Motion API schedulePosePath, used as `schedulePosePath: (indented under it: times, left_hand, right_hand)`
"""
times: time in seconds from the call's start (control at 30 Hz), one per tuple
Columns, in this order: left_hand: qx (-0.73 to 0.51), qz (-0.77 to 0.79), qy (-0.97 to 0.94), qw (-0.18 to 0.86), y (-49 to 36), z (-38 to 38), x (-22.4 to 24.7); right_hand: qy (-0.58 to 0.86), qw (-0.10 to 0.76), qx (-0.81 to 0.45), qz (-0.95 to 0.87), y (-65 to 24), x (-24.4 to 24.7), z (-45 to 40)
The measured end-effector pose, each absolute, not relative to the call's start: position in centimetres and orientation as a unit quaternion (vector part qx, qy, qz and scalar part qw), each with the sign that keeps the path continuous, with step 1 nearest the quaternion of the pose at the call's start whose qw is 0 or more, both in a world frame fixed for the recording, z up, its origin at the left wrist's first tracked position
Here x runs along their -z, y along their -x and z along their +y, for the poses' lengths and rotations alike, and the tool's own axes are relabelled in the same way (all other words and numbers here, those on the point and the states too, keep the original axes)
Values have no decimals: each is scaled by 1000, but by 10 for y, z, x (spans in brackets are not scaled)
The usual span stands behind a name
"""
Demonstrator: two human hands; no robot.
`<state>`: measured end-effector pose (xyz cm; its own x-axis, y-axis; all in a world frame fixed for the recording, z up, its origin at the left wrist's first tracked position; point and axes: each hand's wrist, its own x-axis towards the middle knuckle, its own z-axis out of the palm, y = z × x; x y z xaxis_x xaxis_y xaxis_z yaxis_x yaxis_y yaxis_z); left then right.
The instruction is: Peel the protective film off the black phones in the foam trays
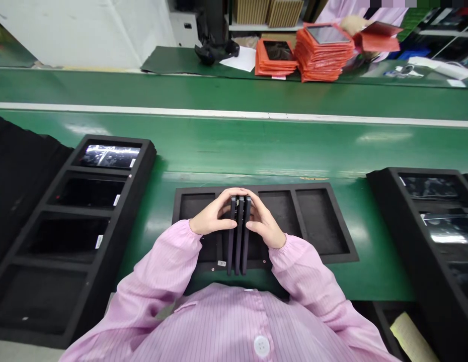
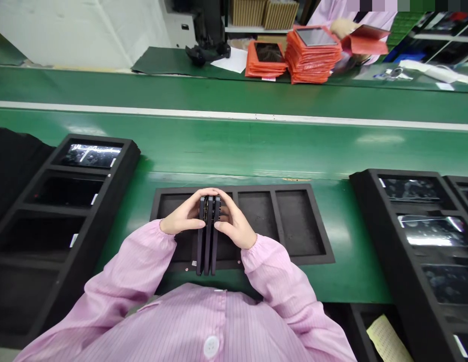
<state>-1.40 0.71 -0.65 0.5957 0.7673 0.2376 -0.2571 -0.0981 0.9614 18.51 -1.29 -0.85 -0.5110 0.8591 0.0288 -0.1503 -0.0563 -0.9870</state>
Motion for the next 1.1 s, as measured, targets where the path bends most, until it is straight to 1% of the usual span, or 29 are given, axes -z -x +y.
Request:
schedulePosePath:
  times: [0.2,0.47,0.7,0.8,1.1]
  left_hand:
    - [-385,212,-636,635,17,8,9]
    - [-379,212,-642,632,18,9,7]
    - [-367,221,-643,635,16,8,5]
    - [-355,215,-648,639,17,8,5]
    - [-350,190,-679,617,18,8,5]
  right_hand:
    - [306,402,-654,-563,-183,9,-12]
    - [318,398,-646,-568,-183,7,-13]
    - [332,397,-597,-613,-181,6,-14]
    - [326,402,-598,-611,-181,6,-13]
    - [265,341,-668,-606,-191,3,-11]
